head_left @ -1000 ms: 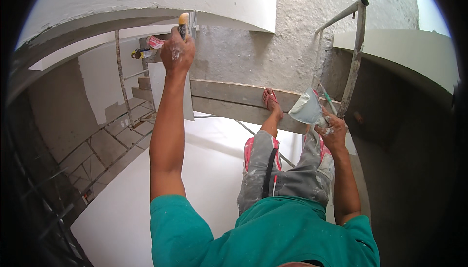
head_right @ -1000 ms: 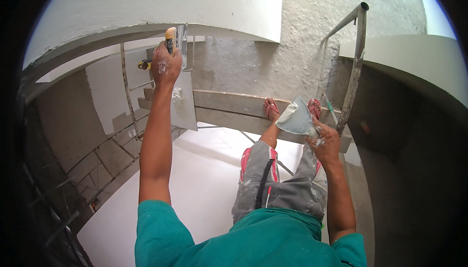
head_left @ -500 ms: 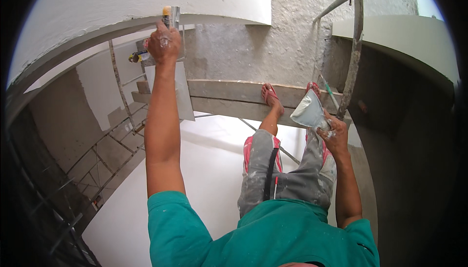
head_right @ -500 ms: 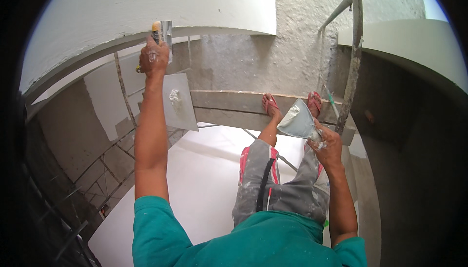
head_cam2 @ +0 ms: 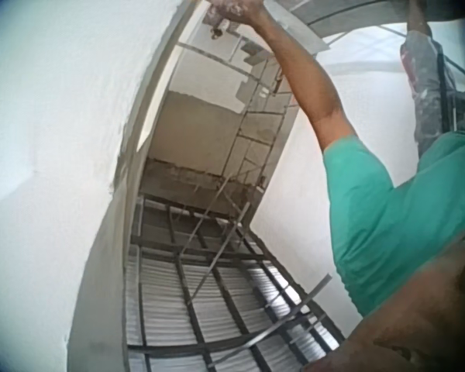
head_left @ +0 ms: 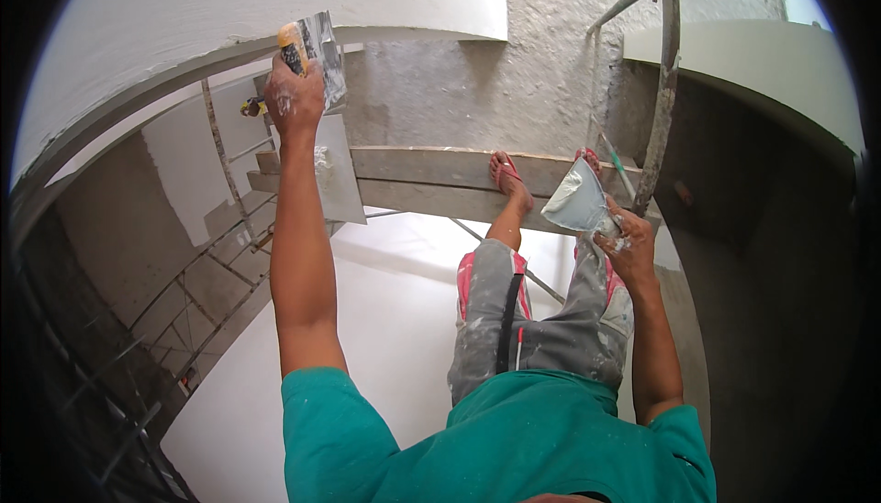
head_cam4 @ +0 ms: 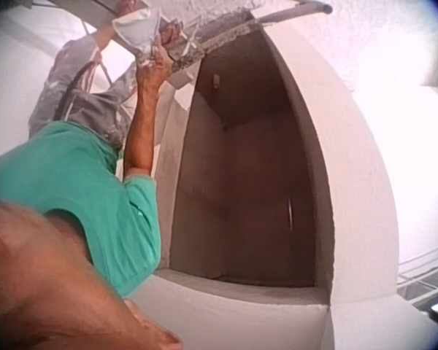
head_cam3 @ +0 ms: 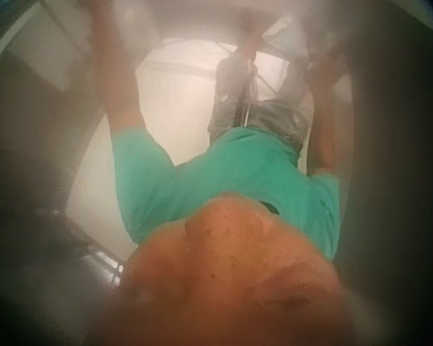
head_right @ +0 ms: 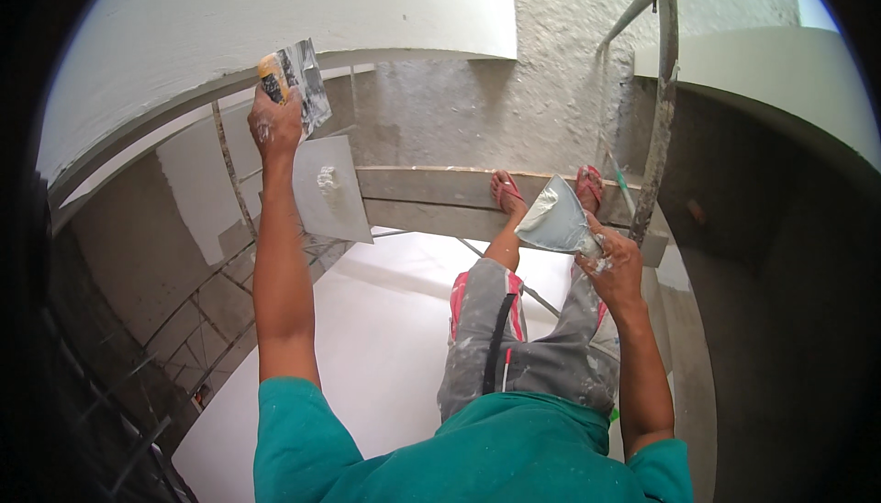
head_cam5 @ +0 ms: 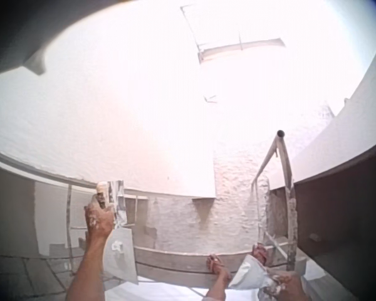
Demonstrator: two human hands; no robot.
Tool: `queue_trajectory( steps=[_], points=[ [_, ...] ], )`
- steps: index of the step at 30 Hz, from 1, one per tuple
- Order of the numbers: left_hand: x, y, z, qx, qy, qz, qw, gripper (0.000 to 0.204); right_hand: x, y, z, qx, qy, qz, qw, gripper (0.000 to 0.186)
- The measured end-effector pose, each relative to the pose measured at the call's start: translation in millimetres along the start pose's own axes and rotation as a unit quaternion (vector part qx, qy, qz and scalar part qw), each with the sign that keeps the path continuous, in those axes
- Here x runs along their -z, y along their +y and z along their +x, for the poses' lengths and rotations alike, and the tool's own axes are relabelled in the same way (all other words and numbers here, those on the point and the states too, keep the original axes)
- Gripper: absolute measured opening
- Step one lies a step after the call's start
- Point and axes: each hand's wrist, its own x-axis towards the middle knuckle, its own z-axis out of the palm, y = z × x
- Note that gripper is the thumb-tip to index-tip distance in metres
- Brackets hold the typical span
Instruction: The person applies plaster to a wall using a trowel and hawk. They repeatedly scoop plaster from the hawk and smooth it onto the wall surface, working on a section near a staircase.
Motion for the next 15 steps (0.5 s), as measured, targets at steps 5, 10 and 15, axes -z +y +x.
queue_trajectory(
  steps=[5, 10, 15],
  points=[
    [-45, 9, 5, 0.010, -0.003, 0.034, 0.999, 0.034, -5, 12, -4, -0.048, 0.000, 0.020, 0.999, 0.063],
    [-53, 0, 19, 0.031, 0.023, 0.089, 0.995, 0.032, -8, 27, -7, -0.052, -0.015, -0.008, 0.999, 0.063],
    [-5, -5, 22, 0.050, 0.038, 0.072, 0.995, 0.032, -8, 25, -7, -0.038, 0.001, 0.000, 0.999, 0.063]
  ],
)
